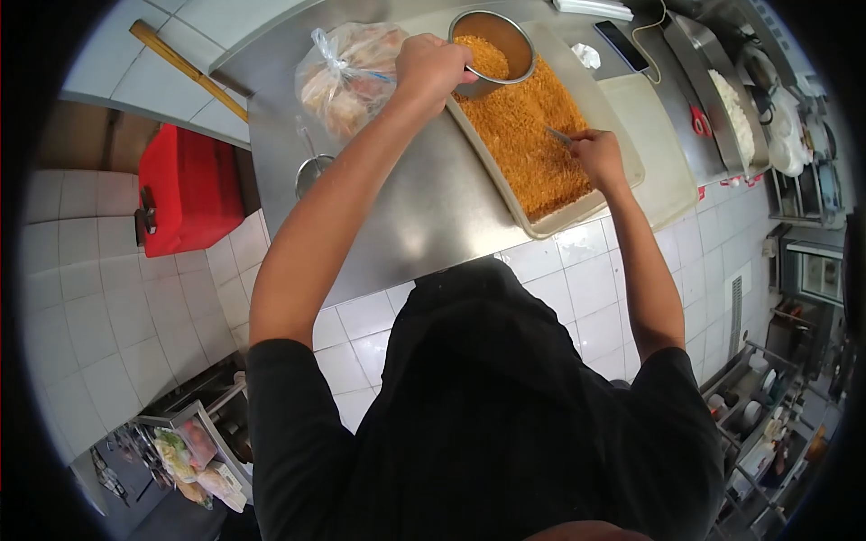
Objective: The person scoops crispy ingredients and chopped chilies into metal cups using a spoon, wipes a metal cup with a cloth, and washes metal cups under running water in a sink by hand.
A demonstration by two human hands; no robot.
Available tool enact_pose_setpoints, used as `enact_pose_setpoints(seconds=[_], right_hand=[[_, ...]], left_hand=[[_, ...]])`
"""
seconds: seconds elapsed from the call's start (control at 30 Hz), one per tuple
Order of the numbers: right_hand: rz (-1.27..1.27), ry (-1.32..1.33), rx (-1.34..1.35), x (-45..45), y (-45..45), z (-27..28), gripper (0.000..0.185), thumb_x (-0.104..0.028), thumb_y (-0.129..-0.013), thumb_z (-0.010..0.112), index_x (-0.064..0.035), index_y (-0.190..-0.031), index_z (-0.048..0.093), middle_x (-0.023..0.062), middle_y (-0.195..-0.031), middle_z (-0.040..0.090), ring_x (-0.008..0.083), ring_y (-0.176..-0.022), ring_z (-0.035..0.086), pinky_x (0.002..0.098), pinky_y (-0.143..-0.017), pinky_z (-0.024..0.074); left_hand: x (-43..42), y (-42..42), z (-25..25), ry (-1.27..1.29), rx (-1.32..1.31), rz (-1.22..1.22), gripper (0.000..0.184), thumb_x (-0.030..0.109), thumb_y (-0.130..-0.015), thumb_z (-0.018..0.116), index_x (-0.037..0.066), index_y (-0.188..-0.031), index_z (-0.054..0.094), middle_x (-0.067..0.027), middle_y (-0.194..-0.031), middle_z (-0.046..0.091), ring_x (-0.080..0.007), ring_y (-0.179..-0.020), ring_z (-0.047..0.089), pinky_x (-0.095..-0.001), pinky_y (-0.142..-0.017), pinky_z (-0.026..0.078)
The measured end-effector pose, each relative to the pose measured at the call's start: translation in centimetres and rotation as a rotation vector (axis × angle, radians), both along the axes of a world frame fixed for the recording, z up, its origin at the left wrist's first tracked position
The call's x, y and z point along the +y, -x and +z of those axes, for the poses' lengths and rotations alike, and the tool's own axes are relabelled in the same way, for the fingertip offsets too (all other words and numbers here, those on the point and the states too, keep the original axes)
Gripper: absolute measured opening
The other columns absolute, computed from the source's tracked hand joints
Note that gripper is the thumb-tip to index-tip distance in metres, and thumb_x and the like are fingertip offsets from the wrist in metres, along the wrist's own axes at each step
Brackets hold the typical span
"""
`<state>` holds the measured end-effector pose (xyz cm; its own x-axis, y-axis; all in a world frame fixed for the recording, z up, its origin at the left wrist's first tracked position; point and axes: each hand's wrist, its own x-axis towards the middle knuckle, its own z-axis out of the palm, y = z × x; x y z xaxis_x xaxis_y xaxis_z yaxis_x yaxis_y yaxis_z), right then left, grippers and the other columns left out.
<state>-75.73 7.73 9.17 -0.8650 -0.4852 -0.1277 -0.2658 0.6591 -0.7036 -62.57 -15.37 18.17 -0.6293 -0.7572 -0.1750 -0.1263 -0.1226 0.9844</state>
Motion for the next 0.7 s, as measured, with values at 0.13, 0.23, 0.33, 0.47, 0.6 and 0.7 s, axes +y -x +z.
enact_pose_setpoints(seconds=[0.13, 0.23, 0.33, 0.47, 0.6, 0.7], right_hand=[[-0.002, 0.104, -0.096, 1.1, 0.4, 2.7, 0.021, -0.006, -0.073, 0.054, 0.0048, -0.085, 0.067, 0.0088, -0.062, 0.061, 0.0126, -0.053, 0.054, 0.0267, -0.051, 0.0429], [0.039, 0.084, -0.047, 2.0, 0.6, 6.0, 0.021, -0.005, -0.073, 0.053, 0.0057, -0.086, 0.066, 0.0077, -0.063, 0.061, 0.0120, -0.056, 0.054, 0.0268, -0.053, 0.0431], [0.064, 0.094, 0.012, 2.3, 0.9, 8.7, 0.021, -0.007, -0.074, 0.054, 0.0046, -0.086, 0.067, 0.0074, -0.064, 0.062, 0.0121, -0.059, 0.056, 0.0256, -0.057, 0.0439], [0.090, 0.011, 0.229, 1.4, 0.2, 11.1, 0.022, -0.009, -0.076, 0.055, 0.0042, -0.090, 0.066, 0.0048, -0.067, 0.062, 0.0098, -0.061, 0.054, 0.0238, -0.058, 0.0428], [0.037, 0.026, 0.144, 1.3, 0.4, 10.4, 0.023, -0.009, -0.075, 0.055, 0.0041, -0.090, 0.066, 0.0058, -0.066, 0.062, 0.0102, -0.060, 0.054, 0.0242, -0.057, 0.0430], [0.009, 0.080, 0.004, 1.8, 1.7, 7.5, 0.023, -0.009, -0.074, 0.054, 0.0031, -0.088, 0.067, 0.0119, -0.065, 0.062, 0.0161, -0.060, 0.058, 0.0278, -0.060, 0.0459]], left_hand=[[-0.6, 0.6, -1.2, 0.077, -0.057, -0.017, 0.010, 0.001, -0.068, 0.061, -0.005, -0.064, 0.053, -0.0111, -0.064, 0.058, -0.0180, -0.053, 0.062, -0.0271, -0.048, 0.049], [-1.2, 1.1, -2.6, 0.084, -0.008, -0.023, 0.012, 0.000, -0.068, 0.060, -0.005, -0.061, 0.051, -0.0111, -0.065, 0.058, -0.0183, -0.055, 0.063, -0.0272, -0.048, 0.049], [-1.2, 1.5, -3.4, 0.060, -0.014, -0.023, 0.013, 0.001, -0.069, 0.060, -0.004, -0.061, 0.051, -0.0110, -0.066, 0.059, -0.0182, -0.057, 0.064, -0.0276, -0.048, 0.048], [0.2, 1.4, -2.5, -0.034, 0.004, -0.066, 0.011, 0.001, -0.072, 0.060, -0.005, -0.070, 0.050, -0.0120, -0.073, 0.056, -0.0198, -0.064, 0.064, -0.0267, -0.052, 0.051], [0.7, 1.6, -1.6, -0.055, -0.059, -0.115, 0.013, -0.003, -0.075, 0.059, -0.007, -0.080, 0.048, -0.0138, -0.083, 0.051, -0.0233, -0.070, 0.061, -0.0258, -0.062, 0.056], [0.4, 1.8, -1.2, -0.066, -0.049, -0.107, 0.014, -0.003, -0.074, 0.060, -0.008, -0.080, 0.049, -0.0139, -0.082, 0.052, -0.0237, -0.069, 0.061, -0.0261, -0.062, 0.056]])
